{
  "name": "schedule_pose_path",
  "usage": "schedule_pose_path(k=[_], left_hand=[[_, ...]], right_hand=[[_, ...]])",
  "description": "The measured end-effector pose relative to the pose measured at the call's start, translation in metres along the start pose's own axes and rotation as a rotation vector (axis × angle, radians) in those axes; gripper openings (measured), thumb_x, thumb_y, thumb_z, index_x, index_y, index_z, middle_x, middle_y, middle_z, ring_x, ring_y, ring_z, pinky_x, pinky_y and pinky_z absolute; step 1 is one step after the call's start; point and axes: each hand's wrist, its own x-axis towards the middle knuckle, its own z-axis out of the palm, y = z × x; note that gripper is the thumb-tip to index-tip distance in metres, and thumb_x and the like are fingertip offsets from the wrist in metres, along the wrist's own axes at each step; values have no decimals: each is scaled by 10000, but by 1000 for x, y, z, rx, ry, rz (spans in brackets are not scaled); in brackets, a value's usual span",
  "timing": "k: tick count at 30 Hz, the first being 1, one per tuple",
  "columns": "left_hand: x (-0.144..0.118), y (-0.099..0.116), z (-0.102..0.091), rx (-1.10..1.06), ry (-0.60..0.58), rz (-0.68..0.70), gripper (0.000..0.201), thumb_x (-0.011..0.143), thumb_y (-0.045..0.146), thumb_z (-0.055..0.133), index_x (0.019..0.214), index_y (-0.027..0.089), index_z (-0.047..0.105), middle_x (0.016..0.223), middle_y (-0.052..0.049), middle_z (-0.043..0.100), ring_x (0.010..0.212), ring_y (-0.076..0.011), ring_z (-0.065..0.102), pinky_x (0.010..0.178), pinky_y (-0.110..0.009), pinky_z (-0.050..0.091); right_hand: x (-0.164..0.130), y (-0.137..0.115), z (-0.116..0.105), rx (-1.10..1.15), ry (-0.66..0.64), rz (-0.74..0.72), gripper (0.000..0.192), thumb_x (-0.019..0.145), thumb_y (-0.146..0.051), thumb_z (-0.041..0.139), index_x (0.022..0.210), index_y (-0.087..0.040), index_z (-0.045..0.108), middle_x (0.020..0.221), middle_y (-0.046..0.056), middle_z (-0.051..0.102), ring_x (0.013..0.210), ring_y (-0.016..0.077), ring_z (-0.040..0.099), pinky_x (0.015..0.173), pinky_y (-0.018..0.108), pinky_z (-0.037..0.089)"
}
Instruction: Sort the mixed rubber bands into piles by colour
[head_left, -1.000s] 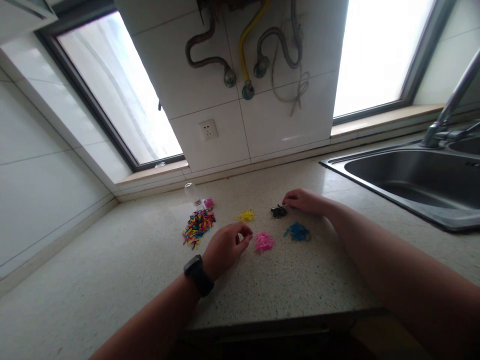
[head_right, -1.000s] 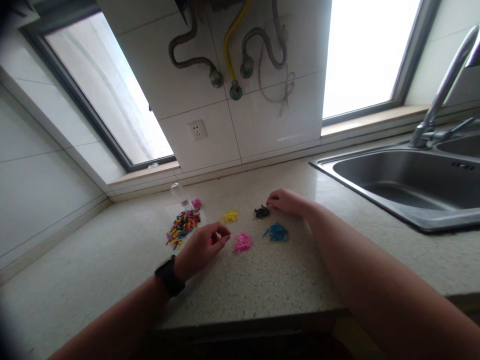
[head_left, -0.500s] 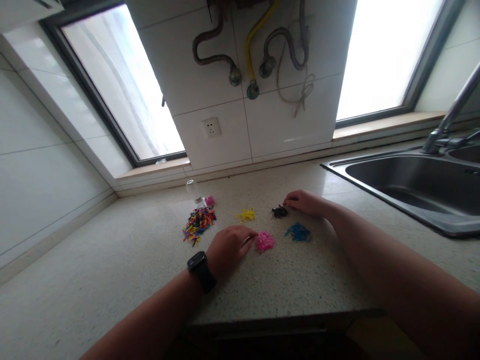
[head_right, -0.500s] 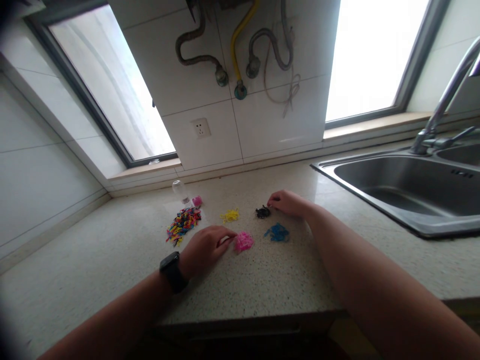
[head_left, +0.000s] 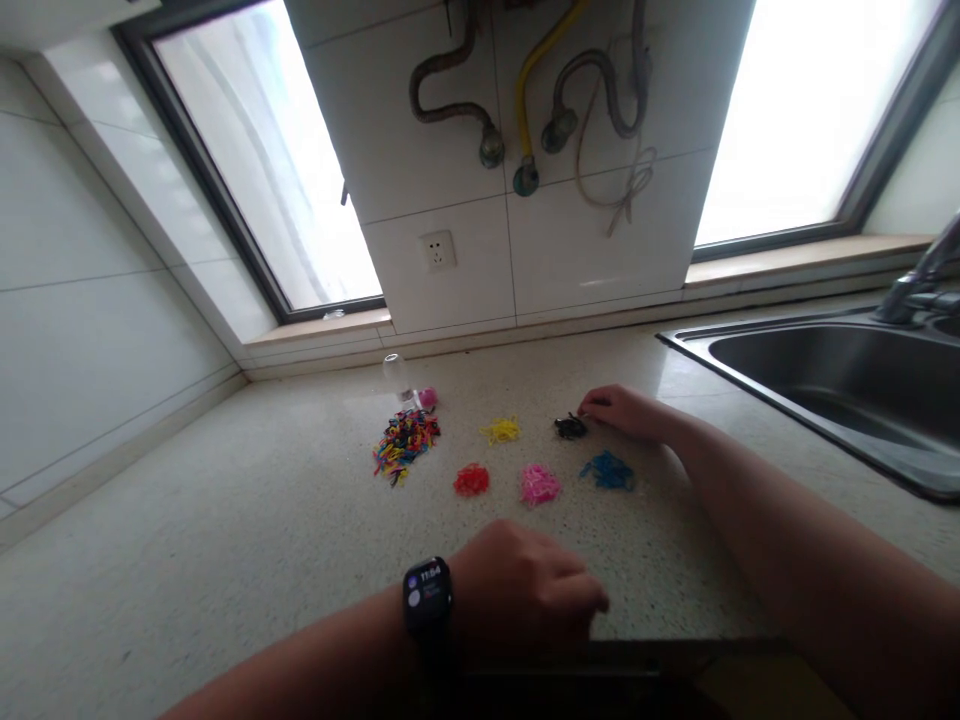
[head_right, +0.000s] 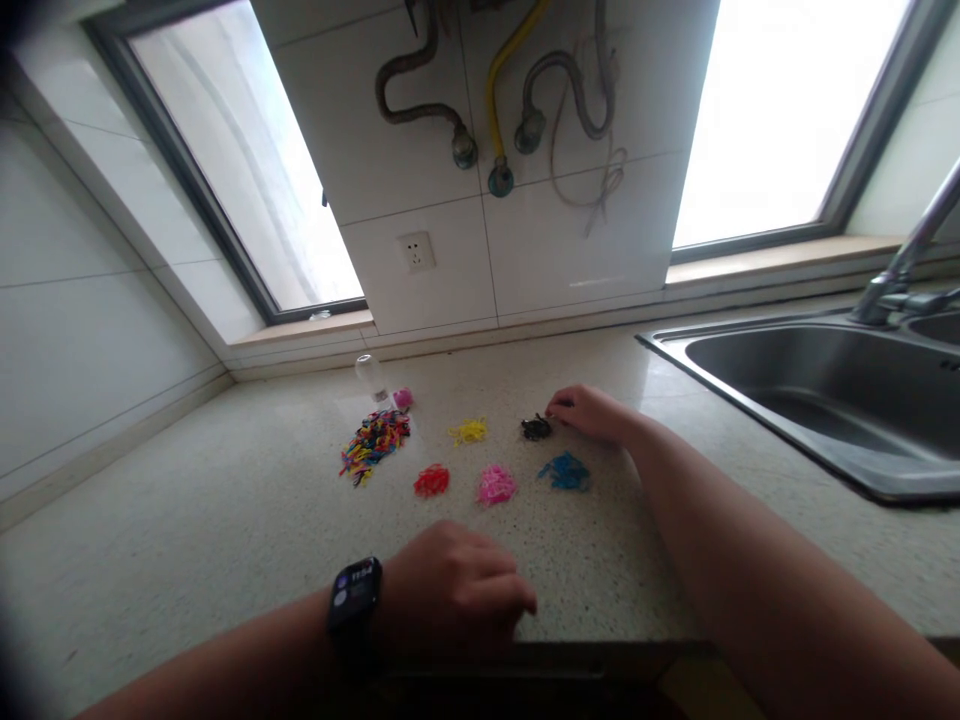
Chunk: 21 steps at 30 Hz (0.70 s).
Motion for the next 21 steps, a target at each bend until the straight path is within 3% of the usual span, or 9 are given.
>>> schedule_pose_path(k=[3,8,14,18,21], left_hand=[[2,15,8,17,-80,110,184,949,388,504,984,222,574,740,34,642,639,-128,573,460,-261,310],[3,20,12,15,-95,73,188,953,394,483,974,218,546,738,43,651,627,-127,570,431,-281,272],[4,17,10,5,-108,85,188,929,404,519,916,218,546,724,46,650,634,-126,597,418,-290,271],[4,15,10,-4,-106,107,204,933,414,514,881,220,547,722,43,652,654,-128,615,419,-286,271],[3,14,10,-14,-98,131,216,926,432,535,886,220,549,746,45,667,670,-129,627,422,-283,269]], right_hand=[[-1,-2,-1,1,-5,-8,325,861,-392,535,974,-177,752,865,70,743,768,194,650,718,289,465],[-4,-14,-2,-3,25,2,314,859,-366,535,968,-166,752,855,76,735,749,185,637,708,288,459],[-8,-35,-1,66,91,13,326,847,-374,527,955,-148,736,743,59,683,592,140,555,556,260,398],[-5,-69,7,230,151,-60,344,856,-379,505,995,-137,707,745,51,659,586,127,534,532,241,388],[-1,-110,19,252,96,-155,313,856,-350,520,987,-139,712,742,41,650,575,117,512,523,234,362]])
